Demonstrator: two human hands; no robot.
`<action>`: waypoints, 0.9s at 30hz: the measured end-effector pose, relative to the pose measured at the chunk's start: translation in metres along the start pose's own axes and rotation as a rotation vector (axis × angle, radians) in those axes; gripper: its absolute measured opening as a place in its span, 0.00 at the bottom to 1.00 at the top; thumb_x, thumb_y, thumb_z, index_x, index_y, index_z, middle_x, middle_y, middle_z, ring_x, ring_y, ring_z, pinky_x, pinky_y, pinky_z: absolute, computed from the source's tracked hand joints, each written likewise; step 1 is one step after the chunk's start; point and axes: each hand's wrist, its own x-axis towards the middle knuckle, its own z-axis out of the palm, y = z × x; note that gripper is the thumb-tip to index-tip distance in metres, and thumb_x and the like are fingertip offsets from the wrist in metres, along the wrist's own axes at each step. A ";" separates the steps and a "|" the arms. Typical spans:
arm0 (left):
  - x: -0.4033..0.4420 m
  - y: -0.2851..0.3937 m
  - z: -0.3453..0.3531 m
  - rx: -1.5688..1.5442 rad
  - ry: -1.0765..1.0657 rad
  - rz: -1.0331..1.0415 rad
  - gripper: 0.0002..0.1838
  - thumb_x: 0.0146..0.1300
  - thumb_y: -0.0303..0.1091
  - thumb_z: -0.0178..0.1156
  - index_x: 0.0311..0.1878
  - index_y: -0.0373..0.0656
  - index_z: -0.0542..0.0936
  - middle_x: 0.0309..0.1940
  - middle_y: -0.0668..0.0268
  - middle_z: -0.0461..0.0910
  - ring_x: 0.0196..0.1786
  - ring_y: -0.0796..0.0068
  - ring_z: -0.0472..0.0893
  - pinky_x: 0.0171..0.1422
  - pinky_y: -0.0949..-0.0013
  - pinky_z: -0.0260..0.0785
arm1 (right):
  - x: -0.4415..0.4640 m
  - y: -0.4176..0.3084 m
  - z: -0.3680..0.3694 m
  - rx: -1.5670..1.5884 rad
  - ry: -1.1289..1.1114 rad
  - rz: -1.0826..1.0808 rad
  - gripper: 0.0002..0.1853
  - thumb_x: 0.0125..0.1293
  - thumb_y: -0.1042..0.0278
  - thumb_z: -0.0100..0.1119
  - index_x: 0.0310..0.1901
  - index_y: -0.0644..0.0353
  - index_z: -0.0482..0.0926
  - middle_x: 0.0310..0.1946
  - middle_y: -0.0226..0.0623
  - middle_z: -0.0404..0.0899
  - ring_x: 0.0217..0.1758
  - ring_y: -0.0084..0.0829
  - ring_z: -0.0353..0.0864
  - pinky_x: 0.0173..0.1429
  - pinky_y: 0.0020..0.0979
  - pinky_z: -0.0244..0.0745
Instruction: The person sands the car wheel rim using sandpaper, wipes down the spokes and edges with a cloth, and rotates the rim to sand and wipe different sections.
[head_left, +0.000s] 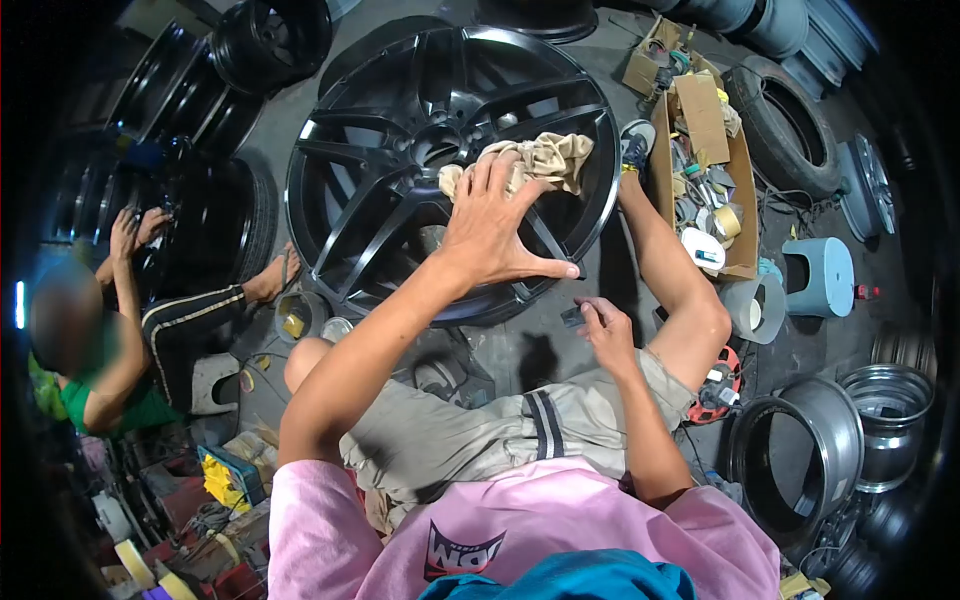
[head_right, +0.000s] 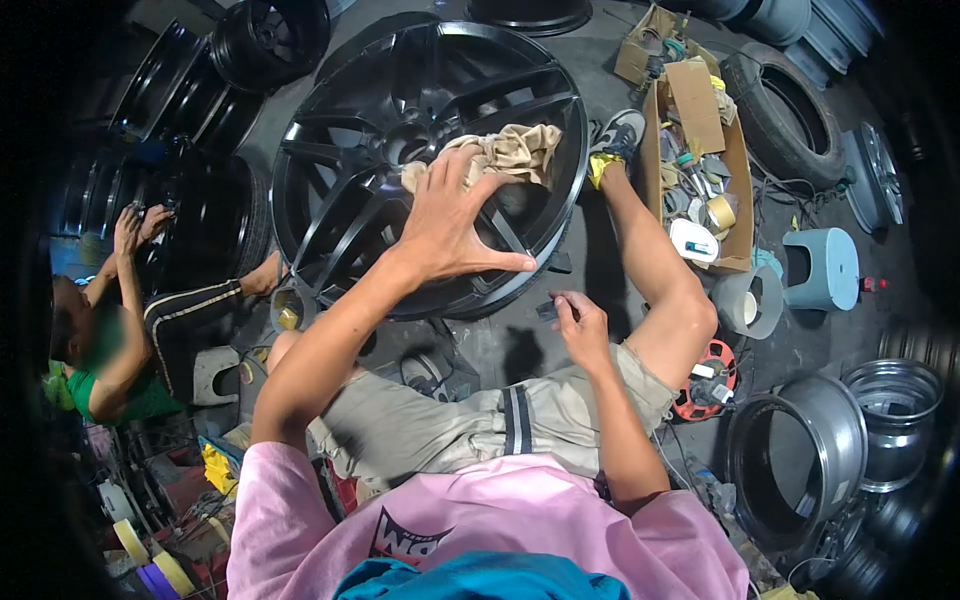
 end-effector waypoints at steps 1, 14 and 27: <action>0.000 -0.001 0.001 -0.012 0.002 -0.002 0.58 0.40 0.82 0.77 0.67 0.47 0.81 0.74 0.43 0.65 0.79 0.38 0.62 0.82 0.37 0.58 | -0.002 0.000 0.002 0.002 0.007 -0.013 0.16 0.83 0.64 0.57 0.56 0.68 0.88 0.42 0.41 0.89 0.35 0.28 0.90 0.38 0.29 0.82; 0.011 -0.056 0.003 -0.102 0.001 0.071 0.32 0.61 0.67 0.73 0.56 0.51 0.85 0.72 0.59 0.71 0.77 0.51 0.68 0.78 0.43 0.66 | 0.003 0.026 0.000 0.109 0.036 0.061 0.13 0.82 0.68 0.57 0.58 0.67 0.83 0.44 0.38 0.88 0.44 0.26 0.90 0.45 0.26 0.81; 0.021 -0.087 0.018 -0.138 0.065 0.166 0.20 0.75 0.55 0.64 0.56 0.50 0.85 0.67 0.62 0.73 0.73 0.56 0.69 0.72 0.49 0.69 | 0.004 0.018 0.026 0.117 -0.103 0.171 0.10 0.82 0.68 0.62 0.50 0.64 0.72 0.42 0.35 0.83 0.39 0.23 0.83 0.42 0.26 0.79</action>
